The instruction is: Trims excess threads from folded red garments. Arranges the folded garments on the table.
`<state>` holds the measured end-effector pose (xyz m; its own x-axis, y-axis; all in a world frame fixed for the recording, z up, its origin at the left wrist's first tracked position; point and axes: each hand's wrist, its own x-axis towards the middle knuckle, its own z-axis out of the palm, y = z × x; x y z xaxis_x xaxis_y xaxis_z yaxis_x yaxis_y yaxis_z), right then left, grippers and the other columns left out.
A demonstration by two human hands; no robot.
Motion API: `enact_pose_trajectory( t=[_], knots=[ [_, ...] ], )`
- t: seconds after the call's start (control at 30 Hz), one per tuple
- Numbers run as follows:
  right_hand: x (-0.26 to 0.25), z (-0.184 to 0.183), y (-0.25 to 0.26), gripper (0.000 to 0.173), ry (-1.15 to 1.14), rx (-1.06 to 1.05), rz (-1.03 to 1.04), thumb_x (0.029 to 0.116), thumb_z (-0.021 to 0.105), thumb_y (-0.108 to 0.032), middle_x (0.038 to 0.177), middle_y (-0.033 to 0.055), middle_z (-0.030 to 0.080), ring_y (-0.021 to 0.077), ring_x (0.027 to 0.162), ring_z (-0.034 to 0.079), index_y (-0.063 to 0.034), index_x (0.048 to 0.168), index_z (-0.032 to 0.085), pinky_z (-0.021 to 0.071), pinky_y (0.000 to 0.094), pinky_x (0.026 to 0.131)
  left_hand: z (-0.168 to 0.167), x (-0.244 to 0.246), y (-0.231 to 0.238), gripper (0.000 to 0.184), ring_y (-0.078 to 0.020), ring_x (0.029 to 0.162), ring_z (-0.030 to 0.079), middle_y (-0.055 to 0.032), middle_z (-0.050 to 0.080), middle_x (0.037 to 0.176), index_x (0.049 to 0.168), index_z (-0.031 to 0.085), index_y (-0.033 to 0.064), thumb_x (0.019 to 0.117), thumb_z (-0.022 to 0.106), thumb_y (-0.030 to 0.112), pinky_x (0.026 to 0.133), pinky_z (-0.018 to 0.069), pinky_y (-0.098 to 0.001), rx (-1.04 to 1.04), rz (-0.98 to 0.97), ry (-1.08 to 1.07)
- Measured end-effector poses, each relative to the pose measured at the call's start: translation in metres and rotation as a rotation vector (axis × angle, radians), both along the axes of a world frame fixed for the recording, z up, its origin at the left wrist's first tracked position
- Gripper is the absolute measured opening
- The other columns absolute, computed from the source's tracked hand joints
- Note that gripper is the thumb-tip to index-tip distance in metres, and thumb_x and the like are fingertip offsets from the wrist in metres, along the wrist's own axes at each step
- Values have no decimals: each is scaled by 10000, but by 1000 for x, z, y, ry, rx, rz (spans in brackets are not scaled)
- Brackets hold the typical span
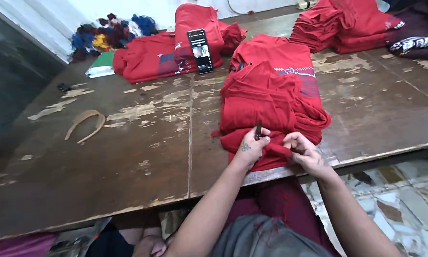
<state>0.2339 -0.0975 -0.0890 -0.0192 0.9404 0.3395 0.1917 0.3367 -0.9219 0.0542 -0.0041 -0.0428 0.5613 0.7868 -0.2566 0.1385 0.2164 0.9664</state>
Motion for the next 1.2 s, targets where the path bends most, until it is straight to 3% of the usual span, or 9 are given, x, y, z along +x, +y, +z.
enact_pose_trajectory(
  t=[0.13, 0.2, 0.47, 0.6, 0.7, 0.77, 1.0, 1.13, 1.2],
  knots=[
    [-13, 6, -3, 362, -459, 71, -171, 938, 587, -133, 1185, 171, 674, 239, 1082, 667, 32, 1259, 621, 549, 389, 945, -4, 2, -3, 147, -7, 475, 421, 31, 540, 659, 1142, 636, 32, 1001, 594, 30, 450, 358, -162, -1, 56, -8],
    [-21, 3, -1, 257, -728, 144, -333, 944, 626, -184, 1071, 225, 708, 367, 970, 726, 12, 1093, 700, 600, 498, 834, -9, 4, -6, 157, -8, 486, 426, 34, 532, 657, 1152, 633, 39, 997, 606, 39, 465, 360, -163, 40, 32, 14],
    [32, 14, -65, 216, -695, 18, -264, 998, 525, -147, 902, 112, 718, 212, 804, 708, -30, 995, 707, 589, 405, 759, -13, 3, -6, 172, -45, 653, 519, 12, 590, 744, 1119, 684, 28, 1004, 595, 121, 672, 461, -244, 287, -128, 153],
    [-7, 25, -43, 451, -728, -54, -308, 1012, 587, -369, 1080, 173, 706, 313, 928, 708, -20, 1294, 634, 583, 521, 824, -19, 8, -9, 151, -37, 585, 473, 30, 555, 694, 1127, 670, 52, 993, 614, 95, 575, 407, -218, 232, -54, 114],
    [-21, 4, -16, 223, -780, 122, -390, 958, 609, -159, 965, 189, 738, 343, 868, 749, 15, 1065, 701, 613, 505, 767, -21, 5, -8, 159, -24, 547, 458, 40, 561, 672, 1136, 663, 63, 992, 628, 120, 535, 387, -208, 238, -74, 128],
    [-10, 11, -24, 180, -747, 50, -314, 977, 609, -92, 965, 177, 748, 335, 871, 751, 7, 1073, 723, 606, 519, 795, -17, -2, -5, 175, -16, 574, 459, 52, 555, 687, 1135, 673, 56, 999, 613, 147, 571, 397, -206, 294, -123, 173],
    [16, 12, -58, 215, -745, 65, -255, 997, 562, -158, 950, 160, 708, 300, 837, 715, -35, 1006, 737, 592, 466, 749, -23, -13, -9, 216, -24, 688, 550, 45, 611, 766, 1168, 688, 71, 1001, 601, 177, 705, 479, -235, 425, -209, 176],
    [-4, 14, -46, 494, -733, -84, -387, 1003, 603, -440, 1052, 168, 726, 313, 933, 719, -14, 1238, 687, 584, 519, 847, -27, -9, -10, 188, -27, 562, 493, 45, 588, 703, 1160, 664, 91, 974, 655, 110, 537, 414, -199, 296, -125, 56],
    [-16, -3, -29, 388, -678, 47, -442, 991, 632, -333, 998, 154, 742, 291, 905, 732, 6, 1161, 714, 598, 472, 839, -24, -9, -10, 190, -16, 516, 451, 53, 567, 665, 1158, 657, 79, 968, 656, 82, 491, 373, -183, 228, -90, 22]
  ],
)
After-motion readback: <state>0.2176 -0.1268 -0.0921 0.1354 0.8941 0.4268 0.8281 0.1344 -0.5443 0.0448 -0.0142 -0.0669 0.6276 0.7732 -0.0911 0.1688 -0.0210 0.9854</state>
